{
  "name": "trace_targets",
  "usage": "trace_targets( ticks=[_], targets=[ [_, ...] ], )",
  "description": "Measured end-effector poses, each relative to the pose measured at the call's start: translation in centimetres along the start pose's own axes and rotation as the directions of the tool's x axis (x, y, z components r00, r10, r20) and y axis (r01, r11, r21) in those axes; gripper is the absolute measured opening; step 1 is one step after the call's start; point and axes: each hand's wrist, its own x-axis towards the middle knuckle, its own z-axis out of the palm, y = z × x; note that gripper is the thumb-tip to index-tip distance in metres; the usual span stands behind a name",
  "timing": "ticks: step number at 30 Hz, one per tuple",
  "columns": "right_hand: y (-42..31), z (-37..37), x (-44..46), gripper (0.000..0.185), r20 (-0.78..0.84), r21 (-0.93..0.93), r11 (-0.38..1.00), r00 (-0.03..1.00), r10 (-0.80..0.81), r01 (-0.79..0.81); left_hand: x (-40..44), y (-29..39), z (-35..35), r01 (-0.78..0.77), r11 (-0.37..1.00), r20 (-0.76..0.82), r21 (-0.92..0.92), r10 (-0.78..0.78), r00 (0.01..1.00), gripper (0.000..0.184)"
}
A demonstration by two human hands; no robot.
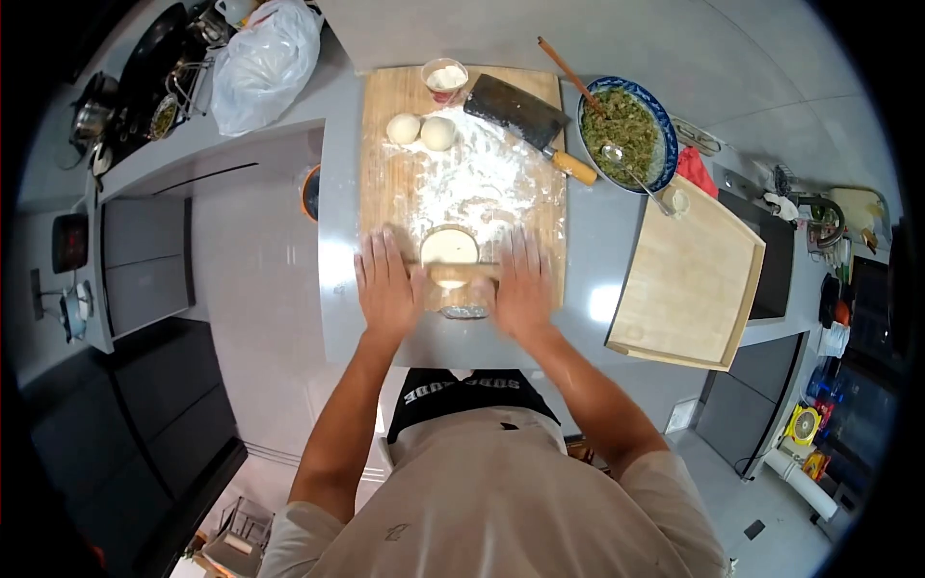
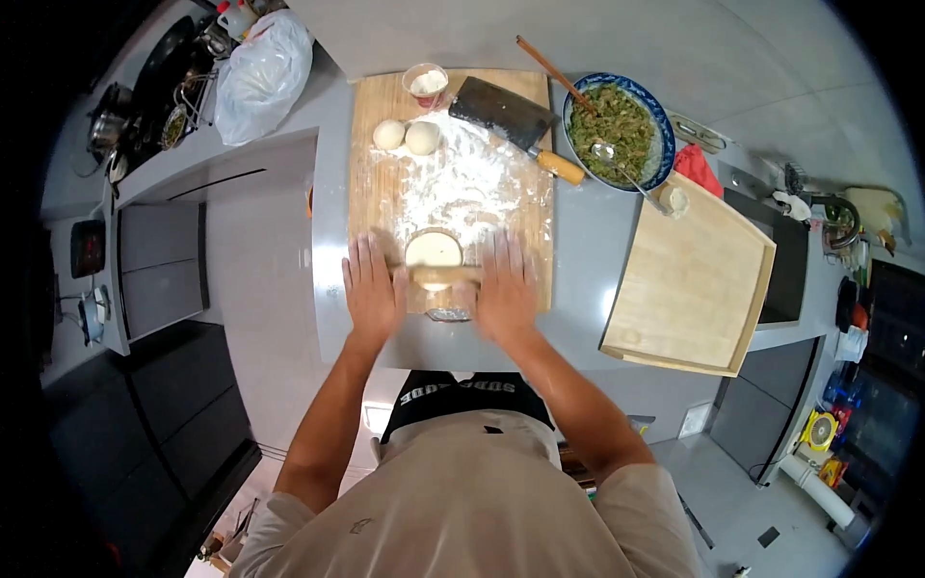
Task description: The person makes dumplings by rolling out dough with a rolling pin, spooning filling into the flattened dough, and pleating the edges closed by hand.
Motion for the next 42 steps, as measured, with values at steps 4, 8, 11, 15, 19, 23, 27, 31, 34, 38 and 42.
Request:
trace_targets(
  ticks=[4,8,11,15,19,23,27,31,34,38,42],
  targets=[
    [1.0,-0.6,11.9,0.083,-0.246,0.016,1.000,0.969,0.004,0.001,9.3,-0.1,0.4,0.063,0.998,-0.081,-0.002,-0.063,0.995,0.078],
    [0.6,-0.5,6.8,0.083,-0.114,-0.061,0.998,0.993,-0.012,0.005,6.1,-0.1,0.4,0.019,0.999,-0.115,-0.042,-0.024,0.993,0.077],
    [0.4,0.3,-1.3,0.085,-0.087,-0.009,0.999,0.995,-0.040,0.039,-1.4,0.1,-0.1,-0.005,0.999,-0.016,-0.053,0.004,1.000,0.077],
    [0.9,-0.6,5.9,0.085,-0.153,-0.029,0.999,0.987,-0.049,0.045,4.8,0.1,-0.1,0.034,0.998,-0.043,-0.046,-0.036,0.998,0.075],
    [1.2,-1.0,13.0,0.086,-0.180,-0.020,0.999,0.983,-0.028,0.025,11.5,-0.4,0.4,-0.055,0.996,-0.210,0.077,0.070,0.975,0.067],
    [2.6,-1.2,5.2,0.070,-0.175,-0.037,0.978,0.962,-0.210,0.207,8.5,1.0,-0.4,-0.090,0.967,0.000,-0.238,0.092,0.996,0.056],
    [3.9,1.0,2.4,0.046,-0.247,0.018,0.954,0.926,-0.287,0.300,9.5,2.6,-1.7,0.142,0.891,0.172,-0.432,-0.073,0.982,0.052],
    [3.8,0.4,0.1,0.031,-0.349,0.073,0.943,0.894,-0.280,0.324,9.2,2.1,-1.6,0.140,0.936,0.317,-0.324,-0.032,0.948,0.038],
    [4.0,0.2,-1.5,0.032,-0.338,0.078,0.938,0.894,-0.293,0.337,6.8,1.0,-1.1,0.261,0.889,0.336,-0.375,-0.132,0.933,0.036],
    [4.3,0.7,-2.7,0.033,-0.317,0.102,0.930,0.898,-0.307,0.354,2.7,0.3,-2.3,0.377,0.856,0.405,-0.354,-0.224,0.887,0.041],
    [2.9,0.8,-2.6,0.032,-0.297,0.122,0.947,0.921,-0.251,0.298,0.3,-0.2,-3.8,0.108,0.958,-0.004,-0.265,-0.113,0.994,0.040]
  ],
)
